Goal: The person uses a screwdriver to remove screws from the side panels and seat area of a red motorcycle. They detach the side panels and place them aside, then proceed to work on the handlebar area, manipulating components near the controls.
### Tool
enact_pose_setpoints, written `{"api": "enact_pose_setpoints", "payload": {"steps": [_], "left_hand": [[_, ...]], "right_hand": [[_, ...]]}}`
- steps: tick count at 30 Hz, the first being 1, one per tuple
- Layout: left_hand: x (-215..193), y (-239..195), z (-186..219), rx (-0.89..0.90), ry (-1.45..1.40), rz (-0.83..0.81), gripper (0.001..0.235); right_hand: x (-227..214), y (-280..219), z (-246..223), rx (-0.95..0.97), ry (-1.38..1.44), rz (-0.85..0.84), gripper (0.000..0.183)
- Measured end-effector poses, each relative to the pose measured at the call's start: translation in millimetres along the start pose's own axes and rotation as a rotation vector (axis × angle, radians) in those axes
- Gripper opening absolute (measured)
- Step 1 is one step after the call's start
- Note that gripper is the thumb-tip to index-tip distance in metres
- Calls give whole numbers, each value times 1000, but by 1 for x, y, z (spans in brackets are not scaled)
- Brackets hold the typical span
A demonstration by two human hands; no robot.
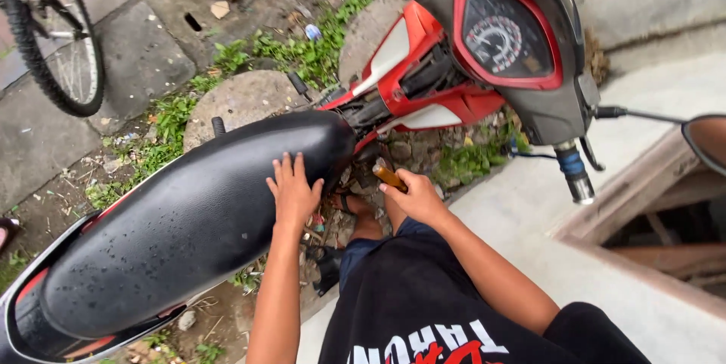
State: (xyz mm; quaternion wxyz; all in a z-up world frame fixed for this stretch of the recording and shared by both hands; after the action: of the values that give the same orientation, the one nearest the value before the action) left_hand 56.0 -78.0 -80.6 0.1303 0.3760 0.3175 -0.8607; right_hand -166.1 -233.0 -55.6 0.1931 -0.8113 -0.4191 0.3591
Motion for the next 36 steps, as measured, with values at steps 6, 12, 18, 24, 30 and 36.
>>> {"api": "enact_pose_setpoints", "payload": {"steps": [6, 12, 18, 24, 30, 36], "left_hand": [[31, 22, -34, -38, 229, -178, 94], [6, 30, -35, -86, 15, -279, 83], [13, 27, -61, -105, -244, -302, 81], [29, 21, -63, -47, -459, -132, 73], [22, -2, -58, 76, -856, 227, 47], [35, -121, -97, -175, -1192, 868, 32]], "right_hand": [[-2, 1, 0, 57, -118, -154, 34], [-21, 29, -20, 51, -245, -218, 30], [-43, 52, -16, 9, -403, -229, 34], [-48, 74, -42, 10, -602, -329, 36], [-11, 87, -75, -157, -858, -372, 38], [79, 106, -99, -590, -975, -397, 29]]}}
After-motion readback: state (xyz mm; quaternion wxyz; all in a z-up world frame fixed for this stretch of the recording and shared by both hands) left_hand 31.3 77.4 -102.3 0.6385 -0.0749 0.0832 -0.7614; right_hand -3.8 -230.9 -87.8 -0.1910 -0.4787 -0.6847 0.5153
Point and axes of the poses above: each hand's wrist, its own y-axis towards the middle knuckle, its own x-axis out of the palm, z = x × y, the point moved 4 cm from there along y, towards the middle knuckle, and after that the axes turned 9 degrees about x, right-handed, at the moved point
